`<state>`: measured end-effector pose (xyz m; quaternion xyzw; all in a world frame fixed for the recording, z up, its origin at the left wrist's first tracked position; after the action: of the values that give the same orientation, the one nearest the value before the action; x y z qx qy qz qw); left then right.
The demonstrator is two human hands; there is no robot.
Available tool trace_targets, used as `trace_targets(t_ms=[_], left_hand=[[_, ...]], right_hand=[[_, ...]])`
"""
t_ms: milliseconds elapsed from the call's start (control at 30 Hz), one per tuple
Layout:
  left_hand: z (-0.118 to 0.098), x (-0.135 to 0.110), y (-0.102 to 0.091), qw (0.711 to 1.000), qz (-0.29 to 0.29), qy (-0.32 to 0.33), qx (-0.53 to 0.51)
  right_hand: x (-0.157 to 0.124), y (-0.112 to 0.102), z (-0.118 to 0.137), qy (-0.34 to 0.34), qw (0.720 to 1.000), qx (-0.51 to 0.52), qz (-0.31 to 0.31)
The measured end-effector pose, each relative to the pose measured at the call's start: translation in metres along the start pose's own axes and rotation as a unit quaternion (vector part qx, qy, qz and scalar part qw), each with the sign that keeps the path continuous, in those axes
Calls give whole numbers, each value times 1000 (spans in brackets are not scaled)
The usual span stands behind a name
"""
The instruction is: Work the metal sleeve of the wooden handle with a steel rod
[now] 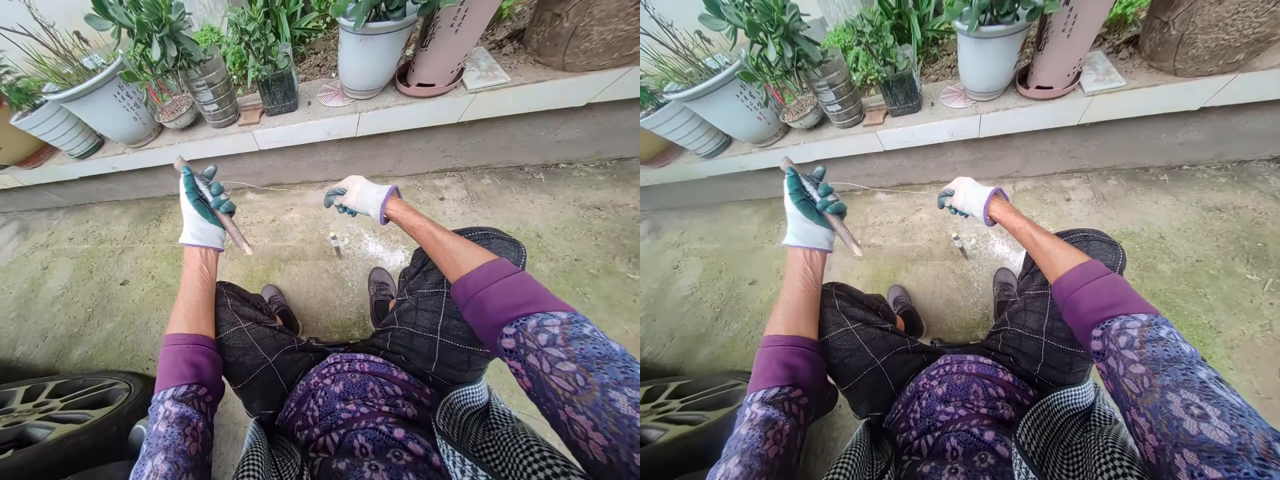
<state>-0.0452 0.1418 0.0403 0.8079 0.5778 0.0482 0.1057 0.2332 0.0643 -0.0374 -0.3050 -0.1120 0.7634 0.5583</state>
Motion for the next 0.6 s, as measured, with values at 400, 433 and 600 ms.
trace_targets(t_ms=[400, 433, 600], left_hand=[[-14, -26, -75, 978, -138, 20, -157], [-13, -26, -83, 976, -157, 18, -150], [-24, -37, -126, 971, -235, 46, -17]], right_hand=[[-10, -95, -92, 125, 987, -49, -87], [-14, -103, -105, 151, 983, -55, -90], [-42, -137, -164, 248, 952, -156, -90]])
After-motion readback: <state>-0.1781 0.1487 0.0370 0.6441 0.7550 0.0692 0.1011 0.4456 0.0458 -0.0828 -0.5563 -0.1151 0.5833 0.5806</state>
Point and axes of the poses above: each hand's wrist, its own x-axis towards the middle knuckle, its own y-axis out of the palm, z = x × y, the point moved 9 cm from there along x, towards the middle knuckle, and after that the axes turned 9 degrees about z, right-handed, at the moved point
